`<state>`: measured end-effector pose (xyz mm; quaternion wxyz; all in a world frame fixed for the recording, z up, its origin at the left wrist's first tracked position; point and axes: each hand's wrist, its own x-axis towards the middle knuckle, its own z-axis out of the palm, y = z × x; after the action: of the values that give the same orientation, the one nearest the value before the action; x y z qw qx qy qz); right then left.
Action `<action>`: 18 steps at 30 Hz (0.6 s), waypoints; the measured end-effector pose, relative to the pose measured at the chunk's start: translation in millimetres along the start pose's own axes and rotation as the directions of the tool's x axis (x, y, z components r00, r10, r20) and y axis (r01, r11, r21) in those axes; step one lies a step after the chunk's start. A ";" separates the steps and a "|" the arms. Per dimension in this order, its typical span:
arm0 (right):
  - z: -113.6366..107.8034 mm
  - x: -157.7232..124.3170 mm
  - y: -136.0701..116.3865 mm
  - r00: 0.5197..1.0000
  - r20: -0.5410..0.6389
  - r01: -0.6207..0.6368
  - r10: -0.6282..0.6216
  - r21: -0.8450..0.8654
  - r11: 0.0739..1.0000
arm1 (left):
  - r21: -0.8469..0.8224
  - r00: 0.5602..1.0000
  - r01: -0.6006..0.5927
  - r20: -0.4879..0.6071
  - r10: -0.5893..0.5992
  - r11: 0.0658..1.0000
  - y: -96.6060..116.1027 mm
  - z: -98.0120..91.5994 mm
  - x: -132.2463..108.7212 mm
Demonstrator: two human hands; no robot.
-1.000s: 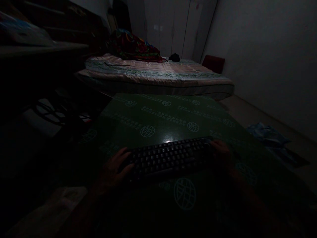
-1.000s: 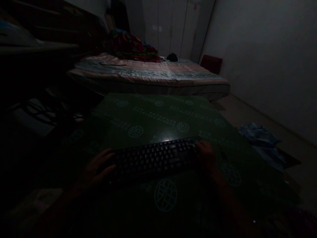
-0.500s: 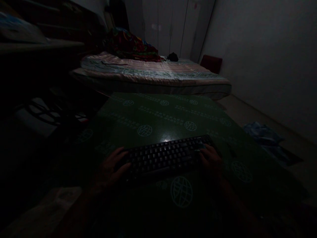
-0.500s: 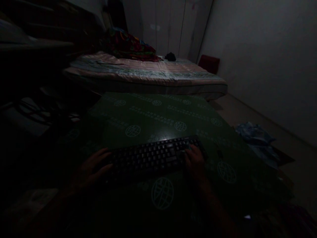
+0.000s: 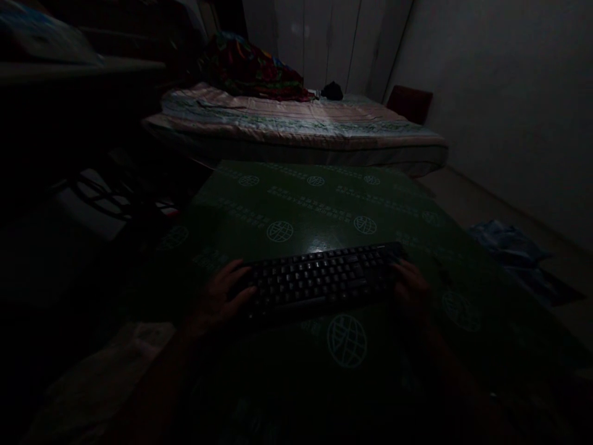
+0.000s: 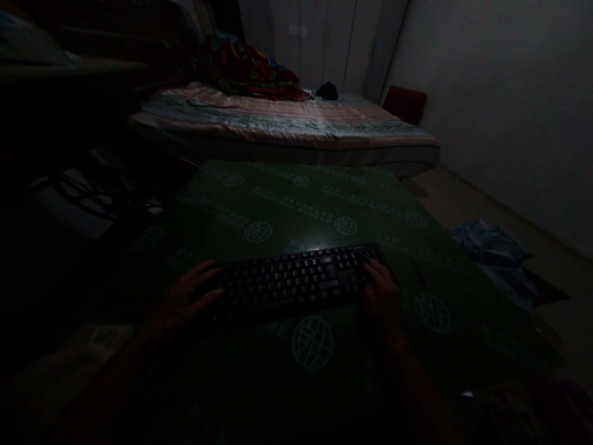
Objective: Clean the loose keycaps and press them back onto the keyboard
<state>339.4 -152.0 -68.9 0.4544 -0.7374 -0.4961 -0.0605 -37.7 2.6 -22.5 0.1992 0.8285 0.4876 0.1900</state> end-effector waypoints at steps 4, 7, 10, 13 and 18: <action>21.8 -36.3 -48.9 0.980 0.110 0.136 -0.163 0.220 0.966 | -0.052 0.998 0.058 0.017 -0.058 0.997 6.0 -1.6 -2.5; 43.1 -56.5 -84.3 0.934 0.177 0.249 -0.311 0.303 0.920 | -0.120 0.997 0.070 0.018 -0.068 0.990 8.1 -1.5 -4.7; 72.4 -68.0 -120.0 0.843 0.216 0.394 -0.493 0.376 0.839 | -0.213 0.997 0.071 -0.001 -0.073 0.974 9.6 -1.4 -5.9; 100.2 -72.5 -157.6 0.773 0.172 0.487 -0.611 0.457 0.744 | -0.304 0.995 0.096 -0.011 -0.104 0.948 10.8 -1.6 -6.3; 100.7 -67.1 -170.9 0.657 0.100 0.624 -0.747 0.484 0.613 | -0.391 0.992 0.091 -0.042 -0.116 0.916 11.8 -0.6 -7.6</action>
<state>134.9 -107.7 -59.2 0.4599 -0.3753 -0.8046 -0.0172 -32.7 -9.2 -16.8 0.3536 0.7390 0.4895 0.2986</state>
